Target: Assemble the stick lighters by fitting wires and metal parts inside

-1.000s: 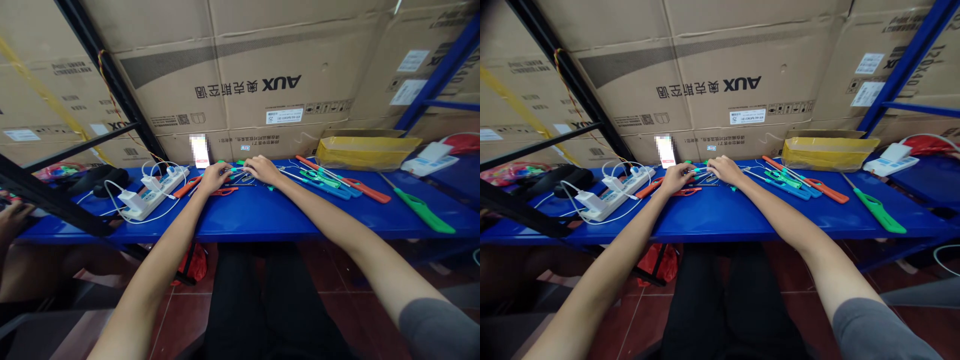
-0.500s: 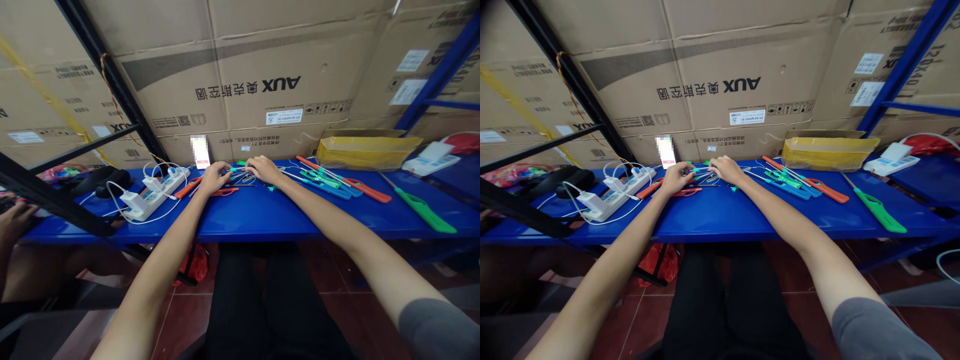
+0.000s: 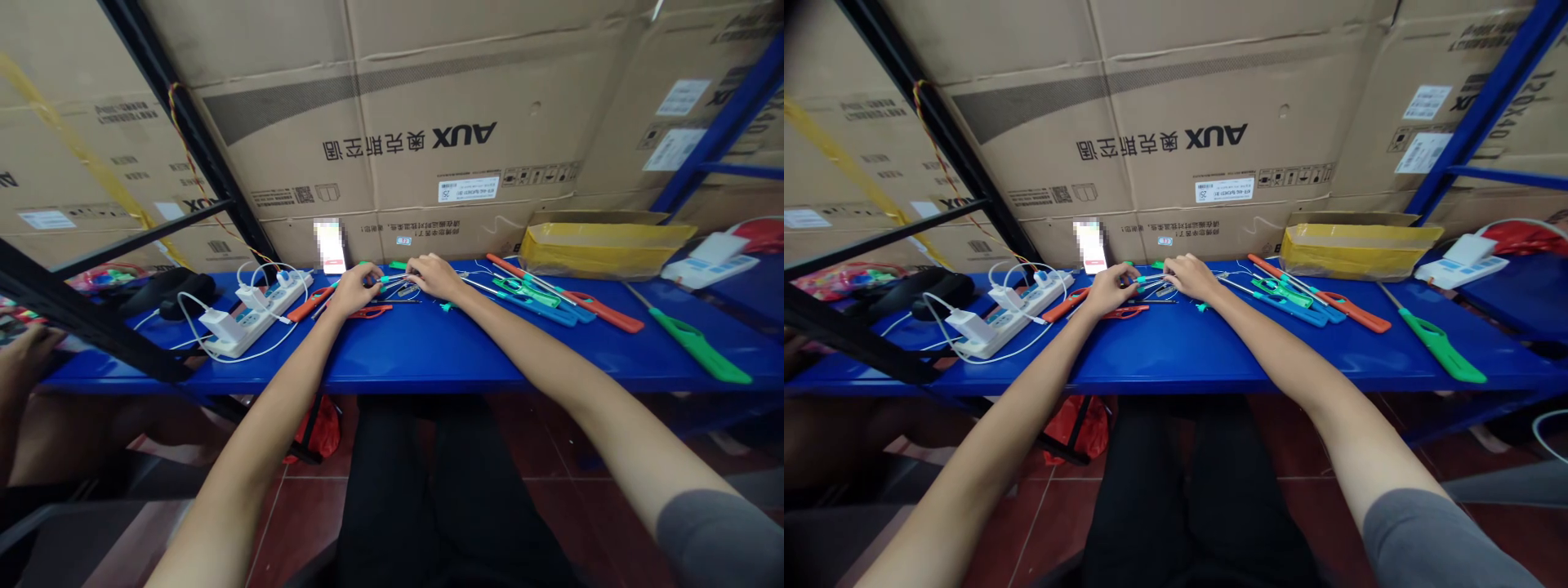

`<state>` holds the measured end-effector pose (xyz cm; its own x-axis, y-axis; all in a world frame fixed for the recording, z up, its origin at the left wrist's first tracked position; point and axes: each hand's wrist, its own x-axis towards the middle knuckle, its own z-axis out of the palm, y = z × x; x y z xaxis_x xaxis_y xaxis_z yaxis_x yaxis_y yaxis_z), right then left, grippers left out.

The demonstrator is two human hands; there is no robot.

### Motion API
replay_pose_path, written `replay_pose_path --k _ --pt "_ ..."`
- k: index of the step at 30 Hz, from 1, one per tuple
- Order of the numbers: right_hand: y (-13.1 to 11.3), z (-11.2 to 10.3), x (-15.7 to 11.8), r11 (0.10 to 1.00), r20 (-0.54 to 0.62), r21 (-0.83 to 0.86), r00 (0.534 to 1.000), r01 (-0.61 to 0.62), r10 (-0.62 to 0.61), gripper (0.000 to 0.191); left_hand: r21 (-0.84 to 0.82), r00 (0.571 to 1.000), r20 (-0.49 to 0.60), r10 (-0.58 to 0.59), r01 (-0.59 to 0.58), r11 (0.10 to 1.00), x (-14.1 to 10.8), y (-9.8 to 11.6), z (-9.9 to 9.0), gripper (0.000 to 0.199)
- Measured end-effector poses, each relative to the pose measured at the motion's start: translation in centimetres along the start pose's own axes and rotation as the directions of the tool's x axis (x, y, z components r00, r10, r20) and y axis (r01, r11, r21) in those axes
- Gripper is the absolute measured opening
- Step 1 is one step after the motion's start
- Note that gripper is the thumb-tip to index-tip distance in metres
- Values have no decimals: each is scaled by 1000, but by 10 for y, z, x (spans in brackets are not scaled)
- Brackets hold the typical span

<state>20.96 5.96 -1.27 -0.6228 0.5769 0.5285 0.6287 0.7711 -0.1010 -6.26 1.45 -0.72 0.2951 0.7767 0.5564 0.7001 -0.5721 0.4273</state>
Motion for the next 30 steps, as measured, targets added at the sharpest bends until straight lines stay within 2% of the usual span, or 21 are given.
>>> replay_pose_path --k 7,15,25,30 --pt "2 3 0 1000 -22 -17 1000 0 -1 9 -37 997 -71 -40 38 999 -1 -3 -5 12" --pt "6 3 -4 999 -36 -38 999 -17 16 5 -26 998 -44 -46 45 999 -1 -3 -5 8" --pt "-21 -5 2 984 -21 -132 993 117 -120 15 -51 999 -20 -27 26 998 -1 4 0 8" --pt "-24 1 2 988 -2 -115 995 100 -101 17 -58 1000 0 -15 15 998 -2 4 1 8"
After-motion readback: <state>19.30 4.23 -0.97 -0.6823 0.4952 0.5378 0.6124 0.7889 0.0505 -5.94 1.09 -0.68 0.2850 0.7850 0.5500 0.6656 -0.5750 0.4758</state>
